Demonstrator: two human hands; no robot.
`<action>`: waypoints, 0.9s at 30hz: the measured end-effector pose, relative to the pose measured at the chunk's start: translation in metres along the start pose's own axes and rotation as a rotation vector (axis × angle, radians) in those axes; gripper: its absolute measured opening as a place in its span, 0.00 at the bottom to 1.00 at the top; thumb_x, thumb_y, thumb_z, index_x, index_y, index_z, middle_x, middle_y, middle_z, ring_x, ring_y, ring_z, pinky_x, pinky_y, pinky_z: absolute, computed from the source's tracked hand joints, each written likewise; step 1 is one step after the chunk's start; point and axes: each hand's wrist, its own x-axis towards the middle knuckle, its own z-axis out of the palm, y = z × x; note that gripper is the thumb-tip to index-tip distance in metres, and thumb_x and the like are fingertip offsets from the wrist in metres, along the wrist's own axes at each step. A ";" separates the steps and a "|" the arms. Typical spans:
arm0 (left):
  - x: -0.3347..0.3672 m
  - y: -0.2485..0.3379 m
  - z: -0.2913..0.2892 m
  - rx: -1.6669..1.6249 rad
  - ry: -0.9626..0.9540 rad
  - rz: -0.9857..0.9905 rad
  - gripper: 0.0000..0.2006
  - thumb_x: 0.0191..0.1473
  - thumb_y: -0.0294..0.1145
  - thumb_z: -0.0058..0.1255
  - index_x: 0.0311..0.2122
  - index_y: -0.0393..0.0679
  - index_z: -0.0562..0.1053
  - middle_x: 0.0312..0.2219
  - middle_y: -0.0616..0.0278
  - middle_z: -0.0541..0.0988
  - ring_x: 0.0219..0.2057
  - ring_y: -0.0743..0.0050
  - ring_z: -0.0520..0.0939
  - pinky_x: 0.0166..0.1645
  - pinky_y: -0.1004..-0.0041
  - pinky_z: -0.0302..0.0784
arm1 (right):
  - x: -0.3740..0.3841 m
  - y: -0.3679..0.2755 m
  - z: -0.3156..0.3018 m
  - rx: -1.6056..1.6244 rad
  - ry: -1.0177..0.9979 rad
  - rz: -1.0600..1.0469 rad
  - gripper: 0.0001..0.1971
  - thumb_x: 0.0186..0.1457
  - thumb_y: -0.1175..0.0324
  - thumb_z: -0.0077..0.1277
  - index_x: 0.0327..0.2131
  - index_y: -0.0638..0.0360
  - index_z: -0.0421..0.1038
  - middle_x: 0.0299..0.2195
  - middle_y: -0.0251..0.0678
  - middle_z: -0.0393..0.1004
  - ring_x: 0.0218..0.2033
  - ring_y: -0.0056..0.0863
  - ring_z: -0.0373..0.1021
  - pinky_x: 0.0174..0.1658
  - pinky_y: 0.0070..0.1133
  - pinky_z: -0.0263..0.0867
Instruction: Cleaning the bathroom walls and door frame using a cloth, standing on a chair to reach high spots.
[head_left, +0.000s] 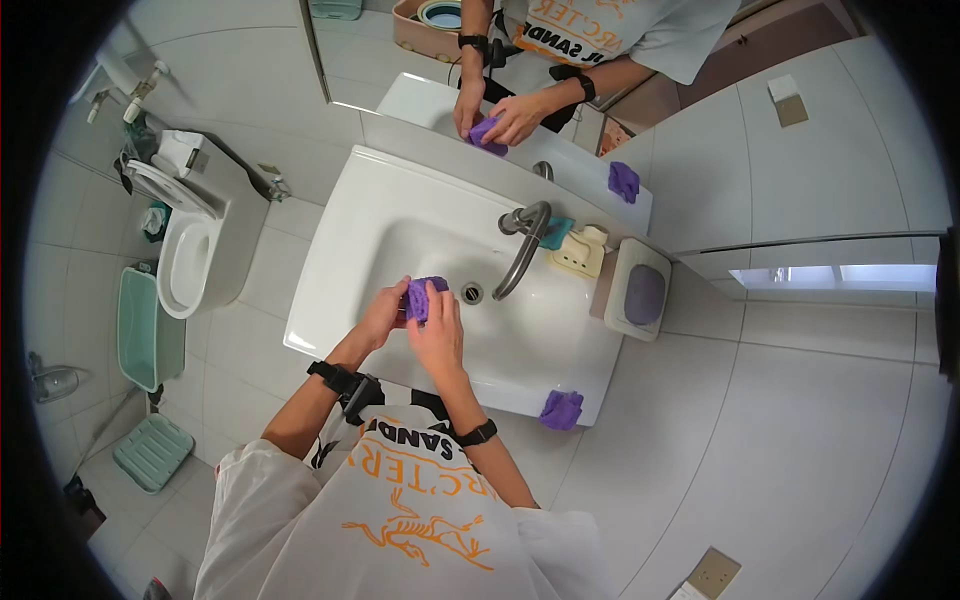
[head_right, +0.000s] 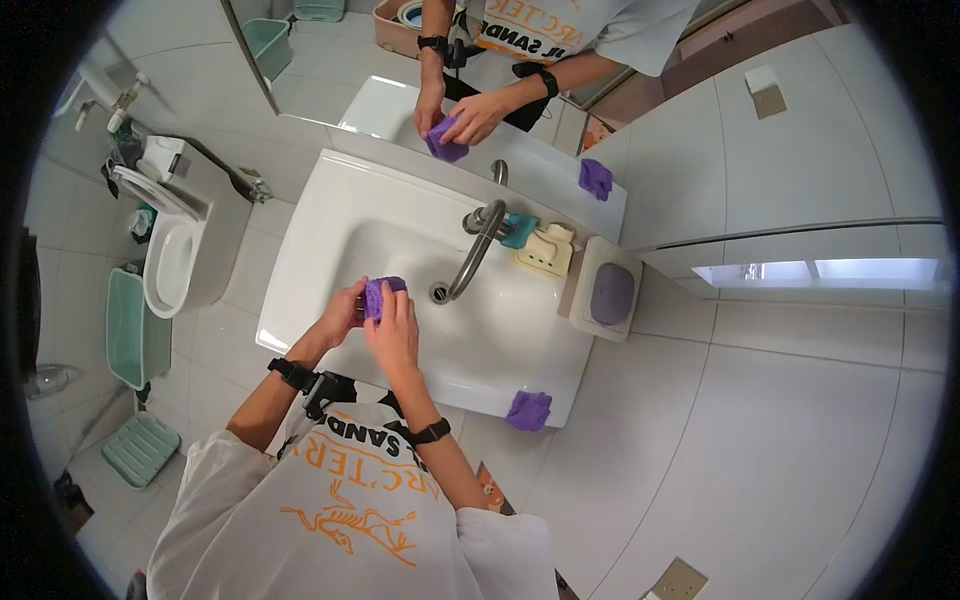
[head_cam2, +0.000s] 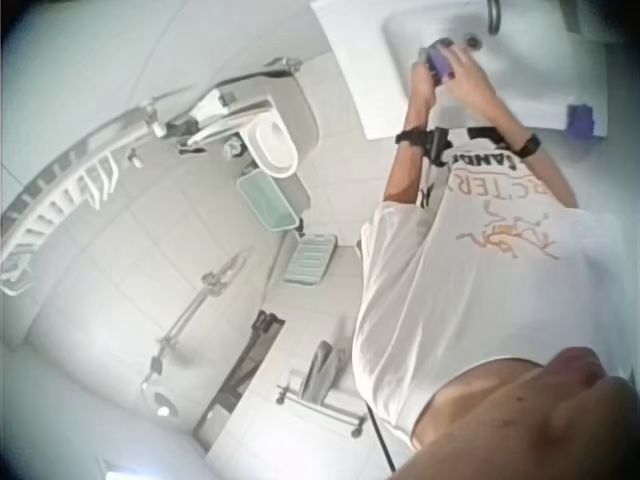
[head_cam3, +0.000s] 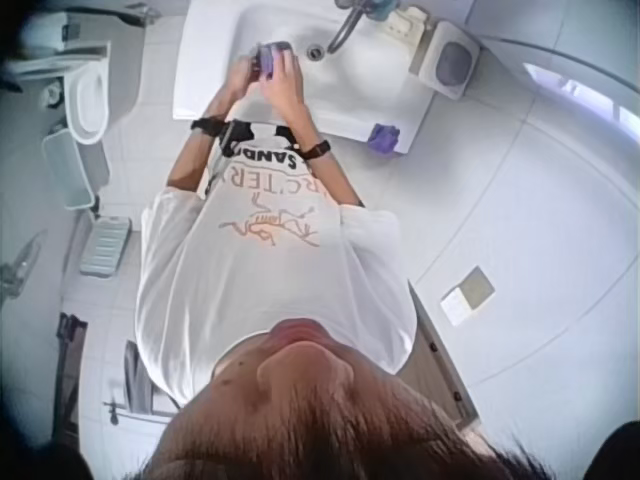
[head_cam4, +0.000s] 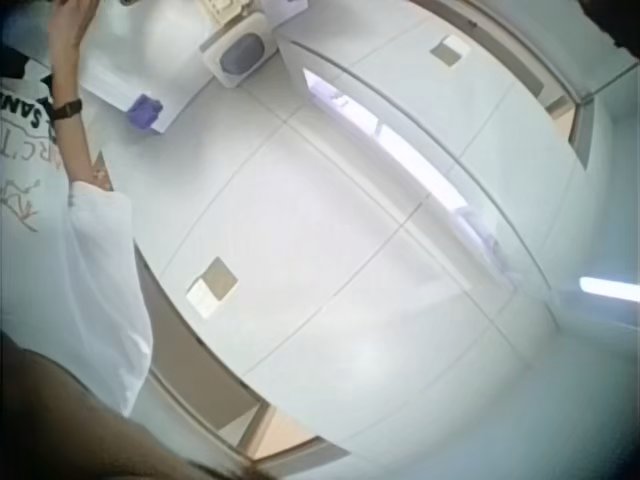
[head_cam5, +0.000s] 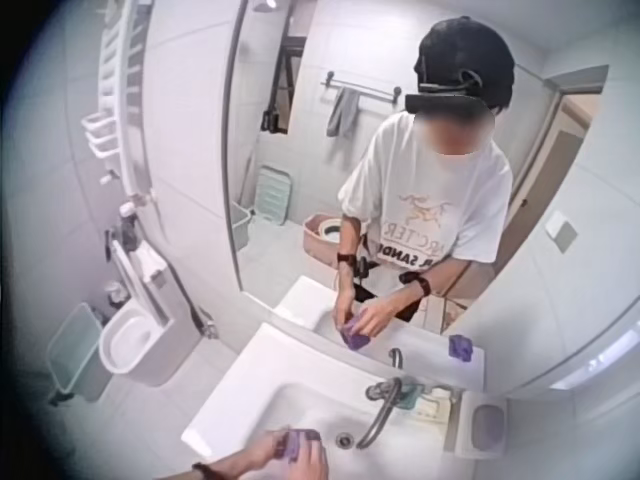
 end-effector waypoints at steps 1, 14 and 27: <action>0.000 0.000 0.000 -0.095 -0.013 -0.001 0.29 0.58 0.60 0.42 0.49 0.43 0.71 0.38 0.60 0.77 0.40 0.70 0.78 0.48 0.66 0.74 | 0.000 -0.002 0.001 -0.018 0.022 -0.094 0.35 0.42 0.73 0.55 0.58 0.61 0.58 0.46 0.45 0.63 0.49 0.47 0.61 0.53 0.36 0.60; -0.013 0.014 0.027 0.070 0.030 0.234 0.18 0.59 0.45 0.48 0.46 0.41 0.69 0.35 0.63 0.75 0.35 0.78 0.74 0.41 0.75 0.70 | 0.025 0.029 -0.002 0.406 0.154 0.314 0.20 0.61 0.56 0.44 0.44 0.65 0.69 0.37 0.48 0.70 0.40 0.40 0.69 0.44 0.31 0.65; 0.038 0.005 0.058 0.452 0.572 0.461 0.22 0.57 0.45 0.43 0.23 0.34 0.73 0.16 0.51 0.73 0.20 0.61 0.74 0.30 0.61 0.68 | 0.041 0.008 0.009 0.299 0.252 0.425 0.24 0.61 0.52 0.40 0.31 0.68 0.71 0.30 0.53 0.74 0.35 0.51 0.71 0.42 0.39 0.64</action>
